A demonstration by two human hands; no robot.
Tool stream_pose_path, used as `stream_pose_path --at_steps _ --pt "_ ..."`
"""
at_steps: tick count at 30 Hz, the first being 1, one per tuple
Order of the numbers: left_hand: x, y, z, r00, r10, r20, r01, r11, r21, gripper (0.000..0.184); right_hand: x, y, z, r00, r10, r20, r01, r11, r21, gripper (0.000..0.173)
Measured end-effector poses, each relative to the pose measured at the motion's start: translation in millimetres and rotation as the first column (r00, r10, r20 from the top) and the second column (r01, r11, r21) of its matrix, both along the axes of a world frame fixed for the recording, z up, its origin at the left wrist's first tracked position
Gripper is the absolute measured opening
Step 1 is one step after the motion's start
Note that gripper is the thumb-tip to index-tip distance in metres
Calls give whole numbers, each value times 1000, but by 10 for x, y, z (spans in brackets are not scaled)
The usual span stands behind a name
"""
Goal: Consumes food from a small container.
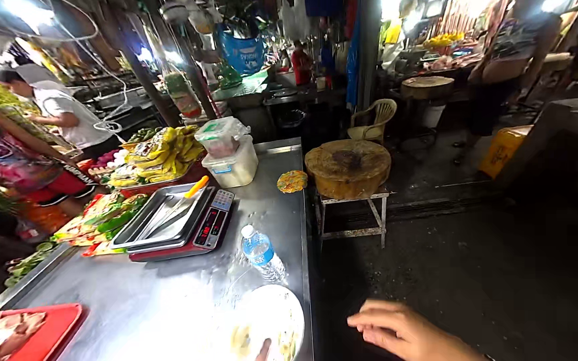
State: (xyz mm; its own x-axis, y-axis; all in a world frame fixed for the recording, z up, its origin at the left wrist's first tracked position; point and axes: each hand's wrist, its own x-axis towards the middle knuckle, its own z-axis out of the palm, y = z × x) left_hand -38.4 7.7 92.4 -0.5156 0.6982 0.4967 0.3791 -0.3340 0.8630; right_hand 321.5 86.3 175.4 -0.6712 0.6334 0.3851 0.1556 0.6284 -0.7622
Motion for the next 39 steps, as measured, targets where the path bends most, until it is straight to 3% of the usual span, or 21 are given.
stream_pose_path --at_steps 2,6,12,16,19,26,32,39 --pt "527 132 426 983 -172 -62 177 981 77 108 -98 34 257 984 -115 -133 126 989 81 34" --pt "1155 396 893 890 -374 -261 423 890 167 93 -104 8 638 932 -212 -295 276 941 194 62" --pt "1468 502 1148 777 -540 -323 613 766 195 85 54 -300 907 915 -173 -365 306 887 346 20" --pt "1551 524 1169 741 -620 -259 669 715 203 86 106 -543 1052 926 -206 -316 346 798 493 12" --pt "1583 522 1152 728 -637 -253 684 703 195 88 132 -636 1133 911 -248 -330 394 762 514 13" --pt "1593 555 1144 679 -680 -277 732 655 186 87 234 -726 1131 972 -138 -192 218 839 499 13" --pt "1630 555 1168 669 -664 -333 737 650 184 82 344 -790 1162 930 -278 -240 364 782 506 17" --pt "1665 564 1128 659 -679 -325 748 640 179 85 355 -833 1106 948 -259 -185 317 823 472 19"
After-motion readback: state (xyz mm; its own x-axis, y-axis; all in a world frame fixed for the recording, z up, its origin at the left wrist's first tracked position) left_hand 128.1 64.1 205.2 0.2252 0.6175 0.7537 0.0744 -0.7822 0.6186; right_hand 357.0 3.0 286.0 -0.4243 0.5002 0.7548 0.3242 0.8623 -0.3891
